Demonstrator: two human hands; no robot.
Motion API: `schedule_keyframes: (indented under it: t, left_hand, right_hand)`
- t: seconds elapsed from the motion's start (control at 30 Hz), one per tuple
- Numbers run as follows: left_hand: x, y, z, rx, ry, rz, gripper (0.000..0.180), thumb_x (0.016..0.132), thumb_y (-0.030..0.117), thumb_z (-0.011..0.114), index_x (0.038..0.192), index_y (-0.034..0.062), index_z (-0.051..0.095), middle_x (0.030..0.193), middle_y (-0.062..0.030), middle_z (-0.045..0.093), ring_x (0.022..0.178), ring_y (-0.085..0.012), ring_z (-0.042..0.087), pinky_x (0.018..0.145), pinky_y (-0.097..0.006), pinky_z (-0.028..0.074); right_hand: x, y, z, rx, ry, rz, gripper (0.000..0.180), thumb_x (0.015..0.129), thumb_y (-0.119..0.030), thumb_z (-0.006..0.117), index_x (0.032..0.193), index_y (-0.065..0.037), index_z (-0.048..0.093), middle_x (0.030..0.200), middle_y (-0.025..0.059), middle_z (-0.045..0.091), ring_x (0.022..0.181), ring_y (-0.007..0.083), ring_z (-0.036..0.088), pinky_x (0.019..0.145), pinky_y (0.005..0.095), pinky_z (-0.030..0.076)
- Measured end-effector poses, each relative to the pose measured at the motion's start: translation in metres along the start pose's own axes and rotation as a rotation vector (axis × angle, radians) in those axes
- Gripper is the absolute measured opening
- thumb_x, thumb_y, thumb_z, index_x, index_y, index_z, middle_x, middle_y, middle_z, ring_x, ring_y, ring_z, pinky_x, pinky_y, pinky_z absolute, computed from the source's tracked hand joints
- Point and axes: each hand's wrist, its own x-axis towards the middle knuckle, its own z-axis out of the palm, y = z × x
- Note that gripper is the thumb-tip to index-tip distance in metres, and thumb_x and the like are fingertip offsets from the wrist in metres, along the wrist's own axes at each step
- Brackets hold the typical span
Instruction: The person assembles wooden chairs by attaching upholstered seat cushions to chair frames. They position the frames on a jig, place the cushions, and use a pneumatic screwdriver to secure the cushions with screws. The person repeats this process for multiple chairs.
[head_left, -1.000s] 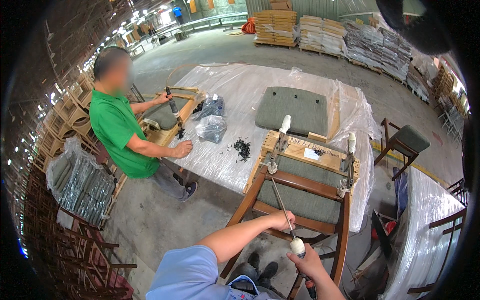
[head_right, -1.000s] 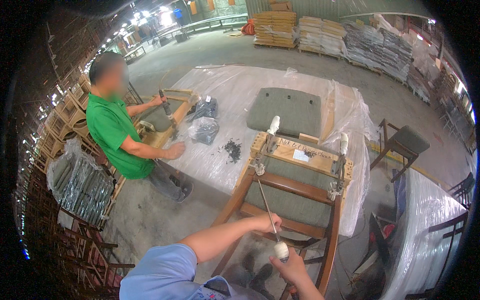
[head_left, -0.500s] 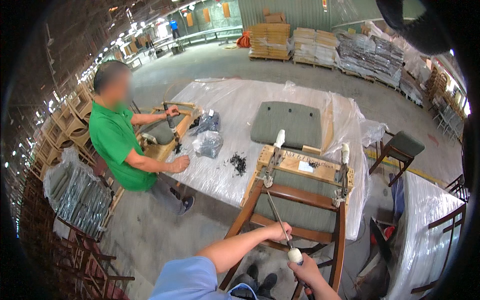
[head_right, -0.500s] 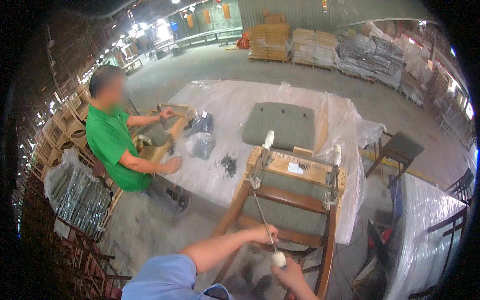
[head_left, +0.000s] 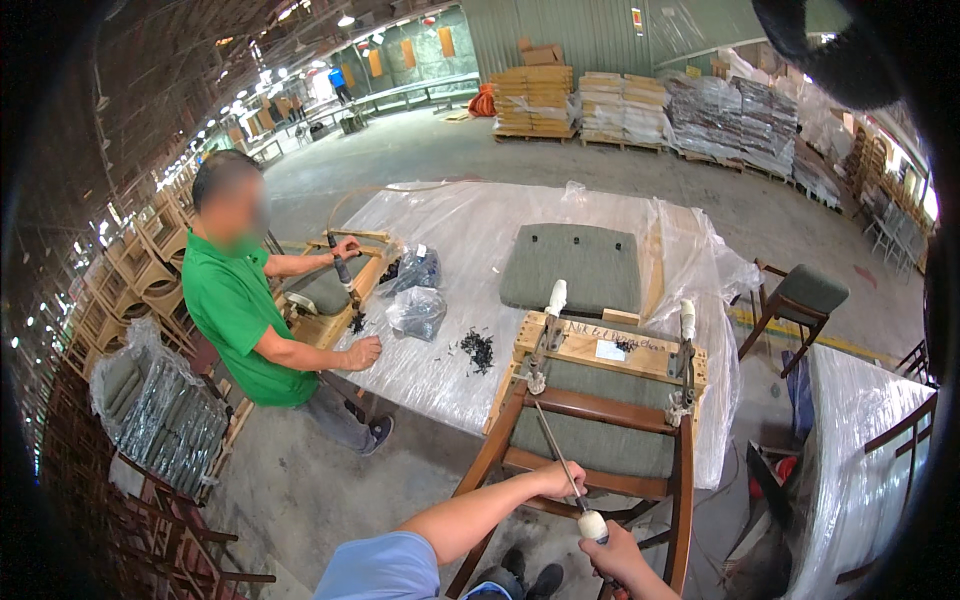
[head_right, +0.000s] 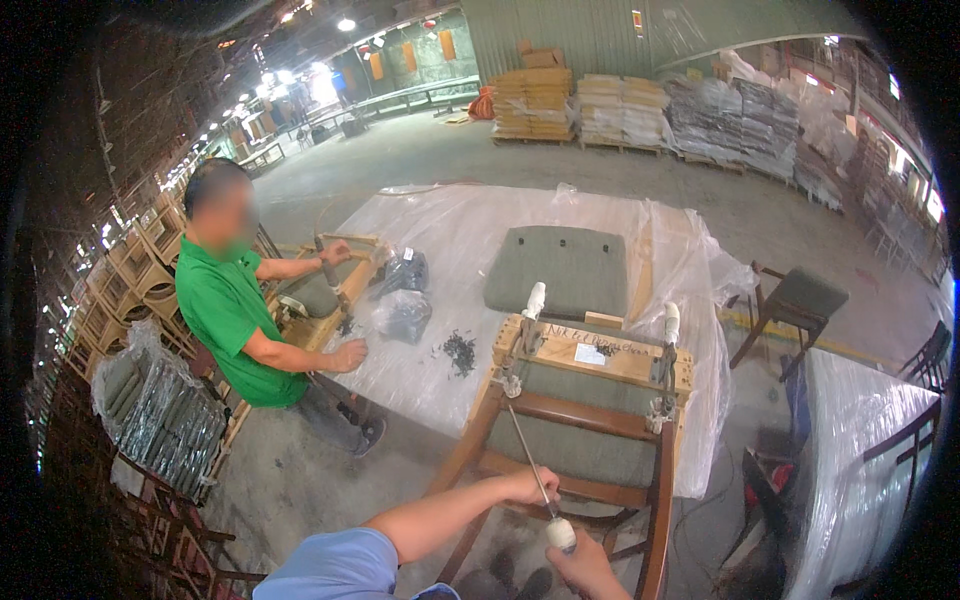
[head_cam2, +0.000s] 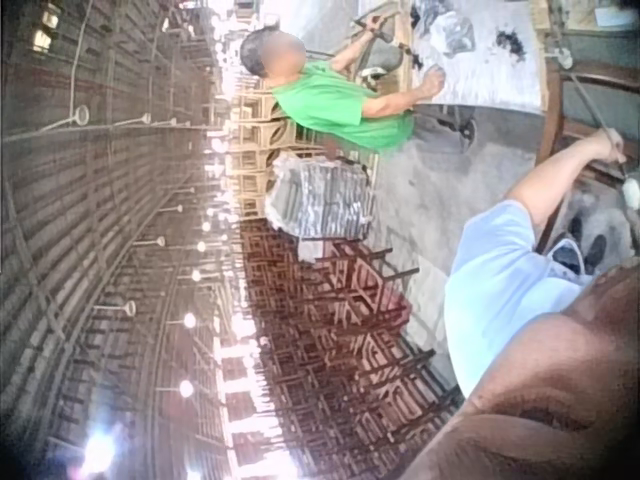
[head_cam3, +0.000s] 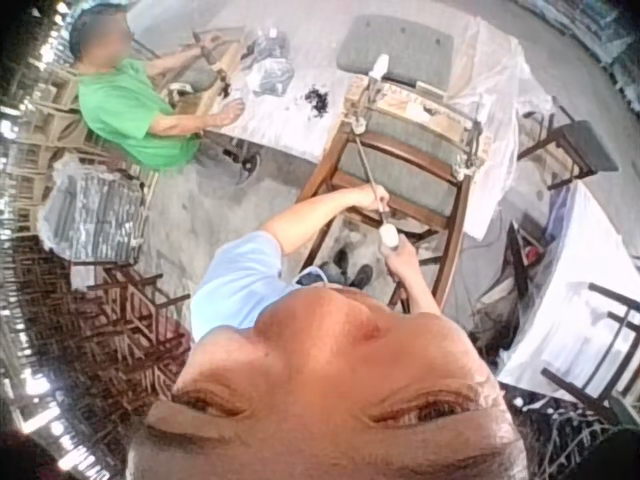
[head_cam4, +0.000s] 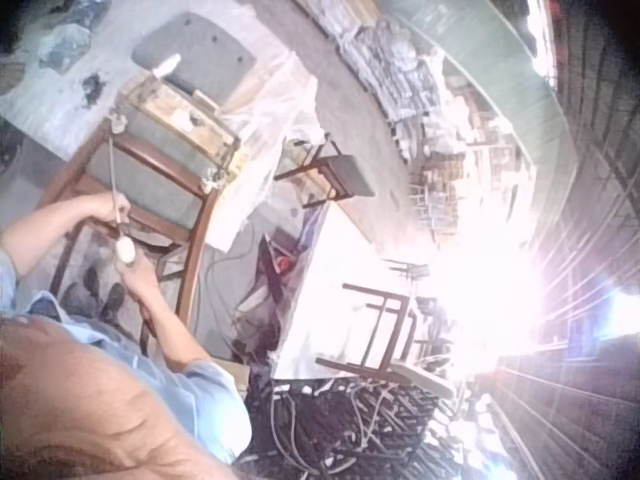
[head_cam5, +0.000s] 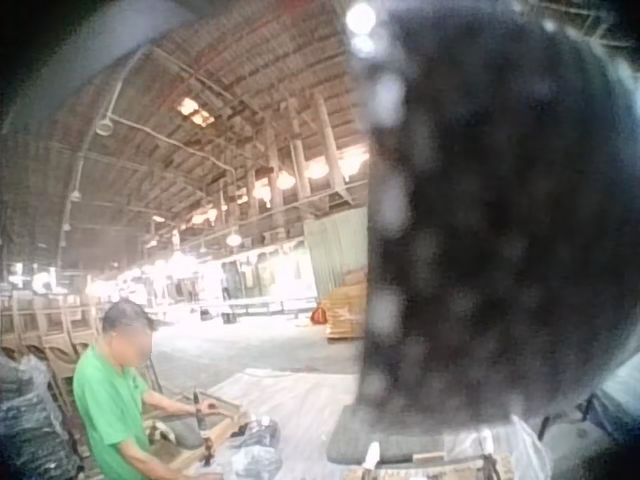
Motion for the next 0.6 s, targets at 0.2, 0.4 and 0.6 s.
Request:
schedule_keyframes:
  t: [0.2, 0.4, 0.6]
  left_hand:
    - [0.001, -0.006, 0.003, -0.020, 0.018, 0.019, 0.031, 0.088, 0.027, 0.074, 0.074, 0.0021, 0.060, 0.071, -0.0156, 0.064, 0.066, -0.0303, 0.061, 0.064, -0.045, 0.048]
    - [0.000, 0.001, 0.000, 0.005, 0.004, -0.011, 0.032, 0.087, 0.028, 0.074, 0.074, 0.0025, 0.060, 0.073, -0.0149, 0.065, 0.069, -0.0301, 0.062, 0.065, -0.044, 0.048]
    - [0.001, 0.000, 0.001, 0.013, -0.014, -0.038, 0.030, 0.085, 0.031, 0.076, 0.080, 0.0032, 0.068, 0.080, -0.0157, 0.070, 0.078, -0.0310, 0.068, 0.070, -0.044, 0.052]
  right_hand:
    - [0.003, 0.000, -0.002, -0.086, 0.011, -0.012, 0.054, 0.082, -0.038, 0.070, 0.112, 0.006, 0.059, 0.075, 0.0148, 0.069, 0.061, 0.0238, 0.070, 0.058, 0.0365, 0.054]
    - [0.005, 0.007, -0.001, -0.088, -0.008, 0.005, 0.060, 0.084, -0.046, 0.070, 0.112, 0.005, 0.059, 0.078, 0.0163, 0.070, 0.068, 0.0279, 0.072, 0.065, 0.0397, 0.056]
    - [0.015, 0.018, 0.001, -0.087, -0.045, 0.059, 0.063, 0.084, -0.050, 0.071, 0.111, 0.005, 0.058, 0.086, 0.0202, 0.071, 0.076, 0.0302, 0.072, 0.071, 0.0410, 0.055]
